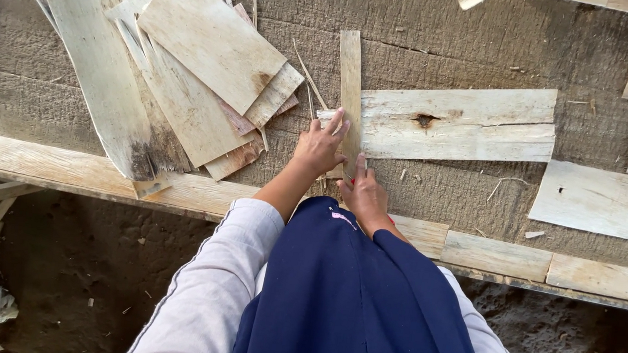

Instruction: The person uses a red utility knife to cut long strips of dried bamboo into smaller rectangular pieces on a wooden workbench. The person repeatedly positions, cuts, and stacks the bamboo pieces throughout the clip.

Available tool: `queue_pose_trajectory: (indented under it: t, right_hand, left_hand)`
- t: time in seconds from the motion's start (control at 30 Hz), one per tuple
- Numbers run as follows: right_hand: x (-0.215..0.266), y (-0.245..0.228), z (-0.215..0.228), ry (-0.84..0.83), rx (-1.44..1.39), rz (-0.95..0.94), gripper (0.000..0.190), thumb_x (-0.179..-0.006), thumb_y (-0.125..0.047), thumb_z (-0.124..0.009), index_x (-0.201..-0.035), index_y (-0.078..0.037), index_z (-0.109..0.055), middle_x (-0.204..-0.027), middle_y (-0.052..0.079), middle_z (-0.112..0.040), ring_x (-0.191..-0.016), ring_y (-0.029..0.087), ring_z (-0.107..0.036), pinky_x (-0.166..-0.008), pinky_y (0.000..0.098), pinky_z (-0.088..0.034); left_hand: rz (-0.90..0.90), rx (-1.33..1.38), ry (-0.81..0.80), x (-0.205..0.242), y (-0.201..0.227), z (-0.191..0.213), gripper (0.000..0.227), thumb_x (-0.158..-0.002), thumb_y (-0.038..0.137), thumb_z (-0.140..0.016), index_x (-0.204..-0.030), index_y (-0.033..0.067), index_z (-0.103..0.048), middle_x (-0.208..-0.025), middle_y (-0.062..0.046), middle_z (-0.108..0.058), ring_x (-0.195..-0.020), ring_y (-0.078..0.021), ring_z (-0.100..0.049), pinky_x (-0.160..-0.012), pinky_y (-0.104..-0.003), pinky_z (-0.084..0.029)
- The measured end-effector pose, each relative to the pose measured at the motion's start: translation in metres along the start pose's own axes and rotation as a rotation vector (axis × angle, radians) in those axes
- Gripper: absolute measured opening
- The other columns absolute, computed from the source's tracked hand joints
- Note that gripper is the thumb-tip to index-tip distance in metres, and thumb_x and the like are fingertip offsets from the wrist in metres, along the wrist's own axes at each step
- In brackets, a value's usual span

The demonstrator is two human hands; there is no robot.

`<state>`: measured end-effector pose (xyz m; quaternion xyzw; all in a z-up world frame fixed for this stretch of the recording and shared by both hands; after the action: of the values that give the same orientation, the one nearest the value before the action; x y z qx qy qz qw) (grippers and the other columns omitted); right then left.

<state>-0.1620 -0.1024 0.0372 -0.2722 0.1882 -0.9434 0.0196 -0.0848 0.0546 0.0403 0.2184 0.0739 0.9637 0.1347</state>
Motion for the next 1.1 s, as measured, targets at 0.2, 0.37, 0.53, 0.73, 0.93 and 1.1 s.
queue_pose_trajectory:
  t: [0.2, 0.37, 0.53, 0.73, 0.93, 1.1]
  right_hand:
    - [0.0, 0.003, 0.003, -0.021, -0.031, 0.007, 0.091, -0.091, -0.051, -0.064, -0.162, -0.012, -0.022, -0.115, 0.018, -0.057, -0.09, 0.049, -0.071, -0.076, 0.0601, -0.06]
    - [-0.004, 0.013, -0.003, 0.004, -0.095, 0.031, 0.091, -0.091, -0.052, -0.064, -0.162, -0.013, -0.023, -0.115, 0.017, -0.057, -0.09, 0.048, -0.071, -0.075, 0.0591, -0.06]
    - [-0.001, 0.008, 0.004, -0.002, -0.123, 0.044, 0.092, -0.092, -0.047, -0.066, -0.162, -0.01, -0.02, -0.116, 0.02, -0.057, -0.093, 0.051, -0.07, -0.078, 0.061, -0.06]
    - [-0.003, 0.01, -0.004, -0.007, -0.144, 0.029, 0.094, -0.091, -0.047, -0.067, -0.162, -0.013, -0.017, -0.122, 0.022, -0.055, -0.089, 0.054, -0.069, -0.076, 0.0625, -0.06]
    - [-0.001, 0.011, -0.003, -0.005, -0.156, 0.038, 0.09, -0.094, -0.046, -0.065, -0.163, -0.013, -0.016, -0.126, 0.023, -0.054, -0.09, 0.053, -0.069, -0.075, 0.0607, -0.061]
    - [-0.004, 0.012, -0.006, -0.016, -0.122, 0.015, 0.092, -0.092, -0.049, -0.066, -0.163, -0.015, -0.017, -0.125, 0.021, -0.055, -0.088, 0.053, -0.07, -0.075, 0.0608, -0.061]
  left_hand:
    - [-0.01, -0.018, 0.008, 0.001, 0.001, 0.001, 0.085, -0.08, 0.055, -0.077, -0.153, 0.0233, -0.046, -0.167, 0.002, -0.024, -0.118, -0.0359, -0.051, -0.079, -0.047, -0.063]
    - [-0.027, -0.009, -0.004, 0.0, 0.0, 0.008, 0.088, -0.08, 0.056, -0.077, -0.154, 0.0216, -0.045, -0.167, -0.001, -0.024, -0.118, -0.0373, -0.053, -0.079, -0.047, -0.064]
    - [-0.024, -0.019, -0.035, 0.0, -0.001, 0.015, 0.09, -0.084, 0.057, -0.075, -0.157, 0.0185, -0.04, -0.167, -0.006, -0.023, -0.12, -0.0378, -0.053, -0.08, -0.046, -0.065]
    - [-0.047, -0.021, 0.007, 0.001, -0.004, 0.008, 0.091, -0.083, 0.055, -0.075, -0.157, 0.0173, -0.038, -0.167, -0.009, -0.023, -0.115, -0.0363, -0.054, -0.077, -0.045, -0.064]
    - [-0.038, -0.023, -0.005, -0.001, -0.006, 0.005, 0.092, -0.084, 0.057, -0.073, -0.159, 0.0186, -0.036, -0.167, -0.006, -0.023, -0.115, -0.0341, -0.053, -0.077, -0.044, -0.063]
    - [-0.033, -0.011, -0.005, -0.003, -0.005, 0.003, 0.093, -0.082, 0.057, -0.074, -0.158, 0.0186, -0.036, -0.168, -0.004, -0.02, -0.117, -0.0359, -0.052, -0.077, -0.046, -0.064]
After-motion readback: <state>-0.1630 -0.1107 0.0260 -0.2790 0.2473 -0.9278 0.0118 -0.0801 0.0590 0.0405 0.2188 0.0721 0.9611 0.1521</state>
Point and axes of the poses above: each hand's wrist, its own x-axis away from the middle knuckle, its own z-axis out of the back of the hand, y = z × x, the point moved 1 cm from there along -x, towards the middle knuckle
